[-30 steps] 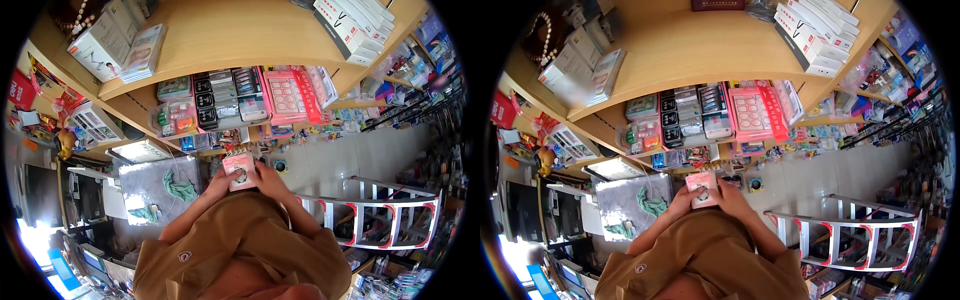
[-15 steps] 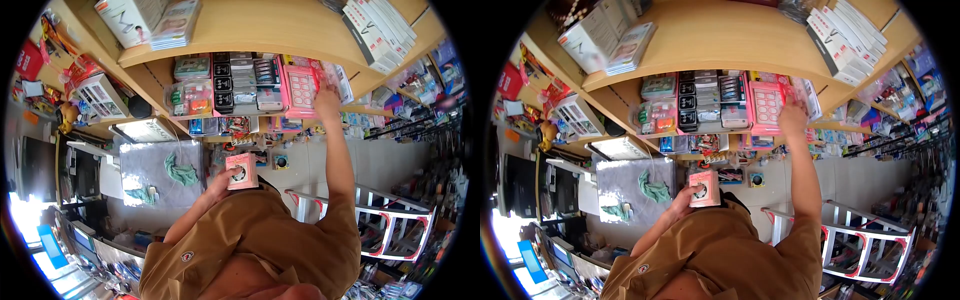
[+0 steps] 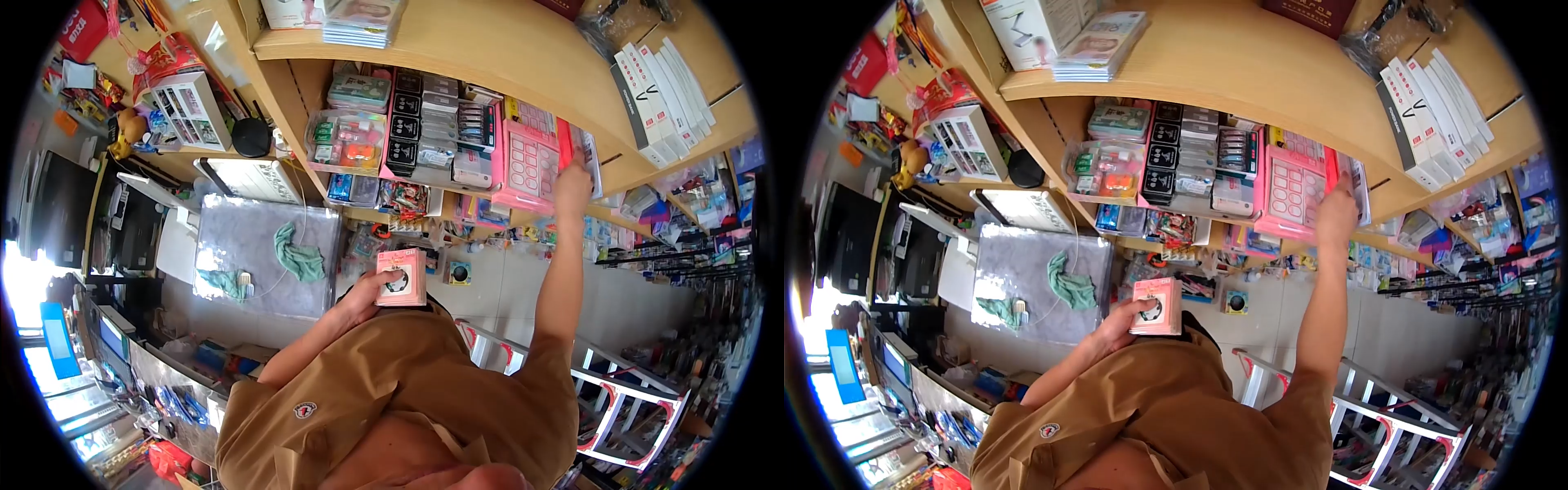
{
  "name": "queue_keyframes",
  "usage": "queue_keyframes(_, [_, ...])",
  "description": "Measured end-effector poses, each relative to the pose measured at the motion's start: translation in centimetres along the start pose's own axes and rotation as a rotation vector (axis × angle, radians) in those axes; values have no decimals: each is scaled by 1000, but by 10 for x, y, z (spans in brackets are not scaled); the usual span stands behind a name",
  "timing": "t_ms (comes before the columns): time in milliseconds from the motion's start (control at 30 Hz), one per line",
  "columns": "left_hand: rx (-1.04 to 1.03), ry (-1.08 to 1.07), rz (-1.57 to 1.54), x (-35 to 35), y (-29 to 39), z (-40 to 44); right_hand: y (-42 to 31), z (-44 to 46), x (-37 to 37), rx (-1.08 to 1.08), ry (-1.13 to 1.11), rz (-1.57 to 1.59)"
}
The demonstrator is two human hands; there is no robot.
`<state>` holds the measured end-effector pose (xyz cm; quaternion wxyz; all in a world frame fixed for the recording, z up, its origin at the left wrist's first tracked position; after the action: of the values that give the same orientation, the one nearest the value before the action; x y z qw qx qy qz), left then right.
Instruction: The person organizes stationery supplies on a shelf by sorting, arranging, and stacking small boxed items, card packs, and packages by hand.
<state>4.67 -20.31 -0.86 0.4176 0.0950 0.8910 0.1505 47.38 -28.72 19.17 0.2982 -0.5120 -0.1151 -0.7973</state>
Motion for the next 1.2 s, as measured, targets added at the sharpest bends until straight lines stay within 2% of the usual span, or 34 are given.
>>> queue_keyframes(100, [-3,8,11,-4,4,-4,-19,-3,26,-33,3,67])
queue_keyframes(267, [-4,8,22,0,1,0,-126,-16,48,63,-60,343])
queue_keyframes(333, [21,-27,18,-3,-4,1,-182,-18,41,217,68,333])
queue_keyframes(400, [28,-20,40,-7,-4,-1,-249,-18,17,235,-128,185])
queue_keyframes(467, [53,-28,40,-10,-7,-4,-313,-35,-13,483,-194,32])
queue_keyframes(533, [62,-38,46,-2,-12,-3,-342,-55,-59,610,-331,-44])
queue_keyframes(567, [16,-18,26,1,-11,-5,-348,-61,-60,601,-307,-25])
queue_keyframes(667, [-44,8,-40,8,-3,-8,-356,-67,-68,633,-366,-35])
queue_keyframes(733, [-43,14,-85,21,-2,-6,-348,-57,-72,507,-236,-43])
queue_keyframes(867, [-96,35,-72,18,6,-10,-330,-32,-98,432,-346,129])
queue_keyframes(900, [-98,32,-74,18,6,-8,-326,-33,-96,444,-302,152])
queue_keyframes(1000, [-97,25,-72,18,8,-4,-315,-48,-52,431,-309,179])
queue_keyframes(1033, [-91,14,-101,15,11,-4,-303,-51,-40,387,-240,215])
queue_keyframes(1133, [-107,-42,-69,17,15,7,-256,-72,-18,301,-44,521])
queue_keyframes(1200, [-117,-27,-17,12,21,8,-225,-101,-4,231,-72,597])
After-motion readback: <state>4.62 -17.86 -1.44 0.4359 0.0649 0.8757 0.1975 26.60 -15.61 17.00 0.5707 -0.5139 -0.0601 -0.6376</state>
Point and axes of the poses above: each hand's wrist, its own z-axis towards the middle knuckle, its own x-axis out of the back of the hand, y = z × x, the point moved 7 cm from there along z, towards the middle knuckle
